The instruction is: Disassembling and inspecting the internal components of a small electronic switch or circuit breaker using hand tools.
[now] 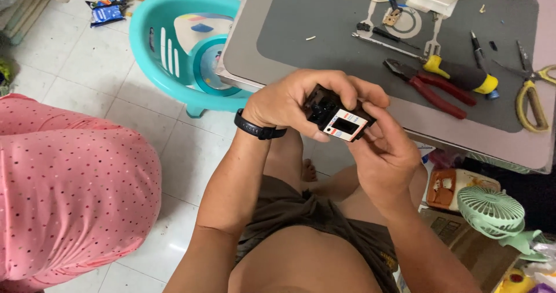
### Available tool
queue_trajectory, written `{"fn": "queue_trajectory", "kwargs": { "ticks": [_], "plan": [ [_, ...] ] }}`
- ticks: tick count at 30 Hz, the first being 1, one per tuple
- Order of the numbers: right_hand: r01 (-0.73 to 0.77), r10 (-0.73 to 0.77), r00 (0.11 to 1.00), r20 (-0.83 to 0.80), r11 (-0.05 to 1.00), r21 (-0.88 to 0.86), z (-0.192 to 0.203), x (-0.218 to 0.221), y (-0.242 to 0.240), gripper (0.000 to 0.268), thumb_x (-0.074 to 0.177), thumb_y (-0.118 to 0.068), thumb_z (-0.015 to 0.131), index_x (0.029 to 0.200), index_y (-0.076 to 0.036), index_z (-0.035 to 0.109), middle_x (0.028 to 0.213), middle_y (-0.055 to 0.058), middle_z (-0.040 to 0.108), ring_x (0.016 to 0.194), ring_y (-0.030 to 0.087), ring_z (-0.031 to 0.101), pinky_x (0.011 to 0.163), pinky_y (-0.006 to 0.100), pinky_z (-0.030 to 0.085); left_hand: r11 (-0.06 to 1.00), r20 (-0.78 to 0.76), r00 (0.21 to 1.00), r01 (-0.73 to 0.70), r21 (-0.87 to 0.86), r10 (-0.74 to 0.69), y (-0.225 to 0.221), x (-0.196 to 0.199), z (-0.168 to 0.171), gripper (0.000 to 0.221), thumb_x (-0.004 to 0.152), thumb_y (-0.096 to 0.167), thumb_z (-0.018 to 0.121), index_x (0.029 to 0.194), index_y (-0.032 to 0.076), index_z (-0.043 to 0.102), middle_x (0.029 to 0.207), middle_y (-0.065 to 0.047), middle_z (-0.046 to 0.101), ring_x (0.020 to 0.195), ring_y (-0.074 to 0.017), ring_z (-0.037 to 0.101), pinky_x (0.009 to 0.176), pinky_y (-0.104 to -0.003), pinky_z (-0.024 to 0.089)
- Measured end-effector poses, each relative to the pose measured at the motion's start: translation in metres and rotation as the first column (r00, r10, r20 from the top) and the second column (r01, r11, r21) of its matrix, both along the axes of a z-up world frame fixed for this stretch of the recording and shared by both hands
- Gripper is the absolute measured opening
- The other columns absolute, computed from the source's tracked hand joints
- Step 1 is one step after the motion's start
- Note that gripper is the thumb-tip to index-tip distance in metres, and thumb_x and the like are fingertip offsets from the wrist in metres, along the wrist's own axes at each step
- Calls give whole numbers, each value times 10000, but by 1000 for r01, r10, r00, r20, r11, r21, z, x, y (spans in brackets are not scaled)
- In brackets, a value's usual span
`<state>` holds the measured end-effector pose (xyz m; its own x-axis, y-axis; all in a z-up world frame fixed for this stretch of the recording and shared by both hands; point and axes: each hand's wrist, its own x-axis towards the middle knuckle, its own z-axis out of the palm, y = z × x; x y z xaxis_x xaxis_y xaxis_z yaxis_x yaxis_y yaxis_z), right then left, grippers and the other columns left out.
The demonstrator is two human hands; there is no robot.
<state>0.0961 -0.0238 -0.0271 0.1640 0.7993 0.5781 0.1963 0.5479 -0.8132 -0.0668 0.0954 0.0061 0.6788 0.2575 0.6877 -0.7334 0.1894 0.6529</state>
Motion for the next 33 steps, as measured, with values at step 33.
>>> {"fn": "queue_trajectory", "kwargs": {
  "ticks": [33],
  "plan": [
    [-4, -68, 948, -311, 974, -225, -8, 6, -9, 395, 831, 47, 640, 1210, 102, 542, 1030, 254, 654, 852, 326, 689, 705, 434, 621, 652, -465, 641, -740, -165, 610, -56, 8, -16, 932, 714, 149, 848, 1491, 3, 355, 1427, -270, 480, 1330, -353, 481, 1085, -482, 397]
  ]
}}
